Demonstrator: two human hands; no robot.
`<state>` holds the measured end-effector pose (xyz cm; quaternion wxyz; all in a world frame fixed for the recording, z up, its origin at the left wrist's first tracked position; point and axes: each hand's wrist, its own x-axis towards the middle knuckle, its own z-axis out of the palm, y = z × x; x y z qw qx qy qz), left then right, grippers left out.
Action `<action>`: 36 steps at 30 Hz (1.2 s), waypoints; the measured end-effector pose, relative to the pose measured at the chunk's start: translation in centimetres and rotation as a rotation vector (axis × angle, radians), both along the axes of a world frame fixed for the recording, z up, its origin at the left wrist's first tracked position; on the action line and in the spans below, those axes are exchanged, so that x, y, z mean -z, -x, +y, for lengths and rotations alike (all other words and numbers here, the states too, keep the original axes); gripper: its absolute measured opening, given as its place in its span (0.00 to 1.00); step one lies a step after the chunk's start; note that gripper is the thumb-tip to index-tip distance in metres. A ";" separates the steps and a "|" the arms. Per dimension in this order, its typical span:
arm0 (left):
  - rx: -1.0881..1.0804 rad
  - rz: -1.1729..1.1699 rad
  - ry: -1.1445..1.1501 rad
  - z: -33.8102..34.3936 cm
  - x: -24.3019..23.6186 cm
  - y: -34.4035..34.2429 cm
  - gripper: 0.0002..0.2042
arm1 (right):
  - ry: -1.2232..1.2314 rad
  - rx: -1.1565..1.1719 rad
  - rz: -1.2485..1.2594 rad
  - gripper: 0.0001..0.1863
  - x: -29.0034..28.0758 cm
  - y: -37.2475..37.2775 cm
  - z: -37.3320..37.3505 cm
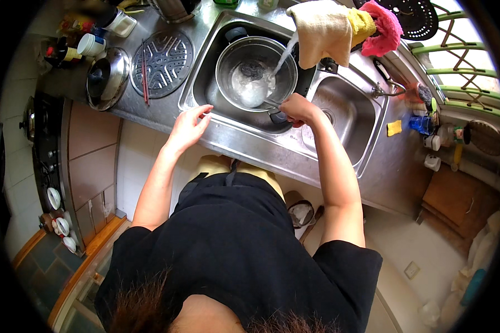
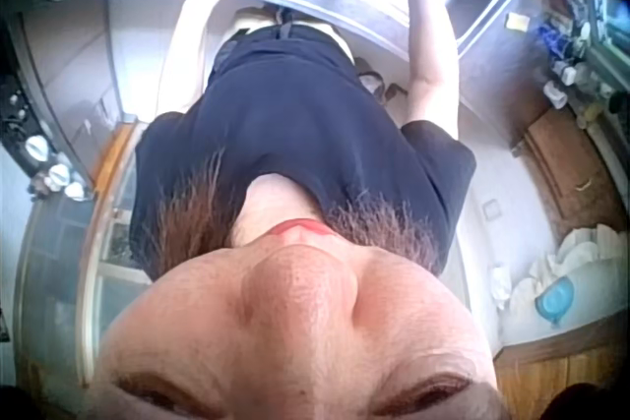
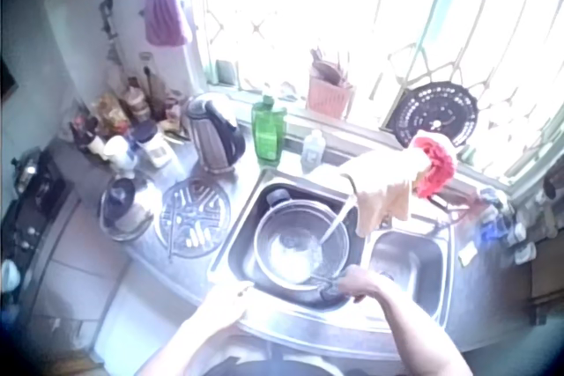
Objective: The person scoops a white porridge with red dates from a pot into two bowls using a ladle. They then carry the bowls and a basket of steamed buns from the kitchen to a table in the living room and place them down.
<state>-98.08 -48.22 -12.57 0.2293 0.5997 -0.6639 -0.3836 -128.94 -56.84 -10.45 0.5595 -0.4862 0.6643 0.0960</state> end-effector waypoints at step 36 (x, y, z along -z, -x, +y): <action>0.059 0.084 -0.076 -2.4 1.1 -3.1 0.15 | 0.207 0.261 -0.028 0.18 3.6 -3.5 4.4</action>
